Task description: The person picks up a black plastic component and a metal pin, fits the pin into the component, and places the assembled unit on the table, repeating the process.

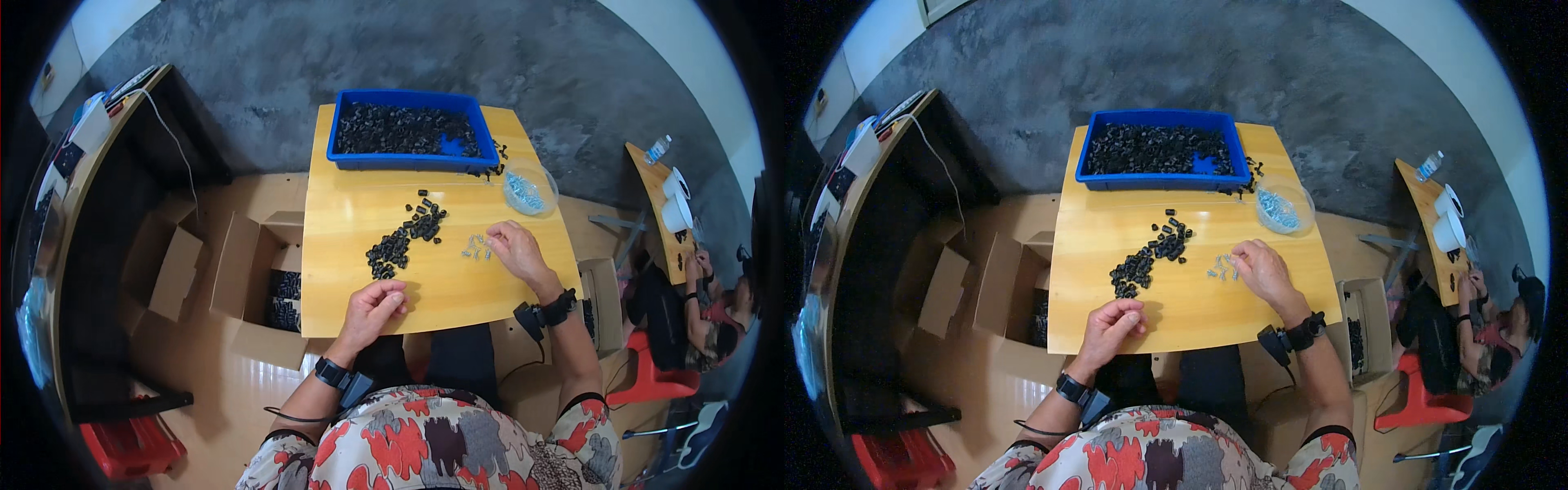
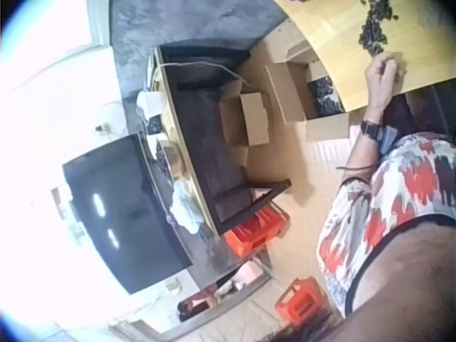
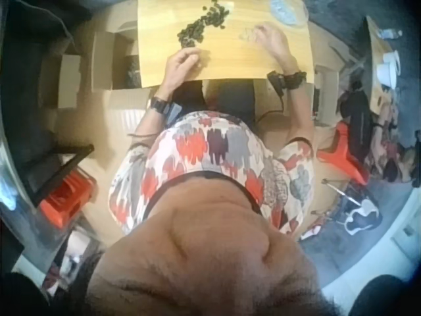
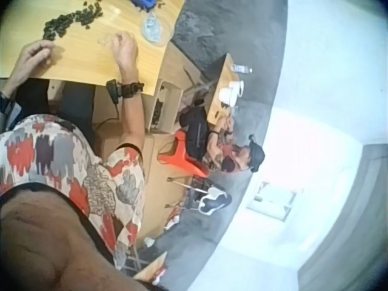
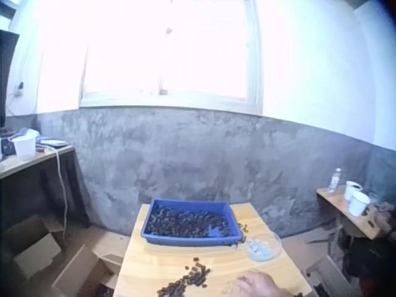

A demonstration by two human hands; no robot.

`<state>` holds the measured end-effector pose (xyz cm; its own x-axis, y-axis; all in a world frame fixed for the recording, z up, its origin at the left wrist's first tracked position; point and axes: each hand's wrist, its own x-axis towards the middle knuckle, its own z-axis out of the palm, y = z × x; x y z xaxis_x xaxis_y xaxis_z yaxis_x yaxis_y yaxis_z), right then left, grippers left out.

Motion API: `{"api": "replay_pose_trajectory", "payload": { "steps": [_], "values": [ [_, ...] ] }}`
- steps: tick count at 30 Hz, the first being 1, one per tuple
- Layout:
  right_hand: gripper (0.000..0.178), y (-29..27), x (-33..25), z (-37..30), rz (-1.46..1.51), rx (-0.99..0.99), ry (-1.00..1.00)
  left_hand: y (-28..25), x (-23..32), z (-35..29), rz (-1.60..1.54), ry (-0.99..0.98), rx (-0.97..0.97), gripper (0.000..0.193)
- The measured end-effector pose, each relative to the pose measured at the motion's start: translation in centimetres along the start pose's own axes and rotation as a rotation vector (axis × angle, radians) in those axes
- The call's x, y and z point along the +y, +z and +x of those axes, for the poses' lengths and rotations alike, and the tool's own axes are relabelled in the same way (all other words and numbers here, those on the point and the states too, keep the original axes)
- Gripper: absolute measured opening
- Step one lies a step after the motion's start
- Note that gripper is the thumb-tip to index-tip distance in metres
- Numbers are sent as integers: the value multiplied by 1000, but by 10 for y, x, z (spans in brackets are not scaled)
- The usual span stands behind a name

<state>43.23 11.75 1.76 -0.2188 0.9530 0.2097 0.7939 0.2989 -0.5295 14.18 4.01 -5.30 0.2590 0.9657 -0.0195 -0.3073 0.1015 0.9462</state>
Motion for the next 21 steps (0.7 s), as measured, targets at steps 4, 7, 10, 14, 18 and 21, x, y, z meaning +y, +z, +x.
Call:
{"api": "replay_pose_trajectory", "payload": {
  "steps": [4,7,10,14,18,21],
  "values": [
    [15,10,0,13,-25,-78,-44,0,0,0,10,23,14,20],
    [21,18,-4,31,-50,-125,-113,2,2,-1,13,24,43,20],
    [32,37,-6,52,-70,-109,-202,0,-1,-3,5,46,40,21],
    [42,56,-14,80,-150,-157,-209,2,-4,-5,10,50,59,21],
    [49,79,-5,104,-143,-139,-244,1,-4,-3,3,51,44,21],
    [41,82,-4,113,-108,-218,-295,2,-4,-3,5,49,47,20]
  ]
}}
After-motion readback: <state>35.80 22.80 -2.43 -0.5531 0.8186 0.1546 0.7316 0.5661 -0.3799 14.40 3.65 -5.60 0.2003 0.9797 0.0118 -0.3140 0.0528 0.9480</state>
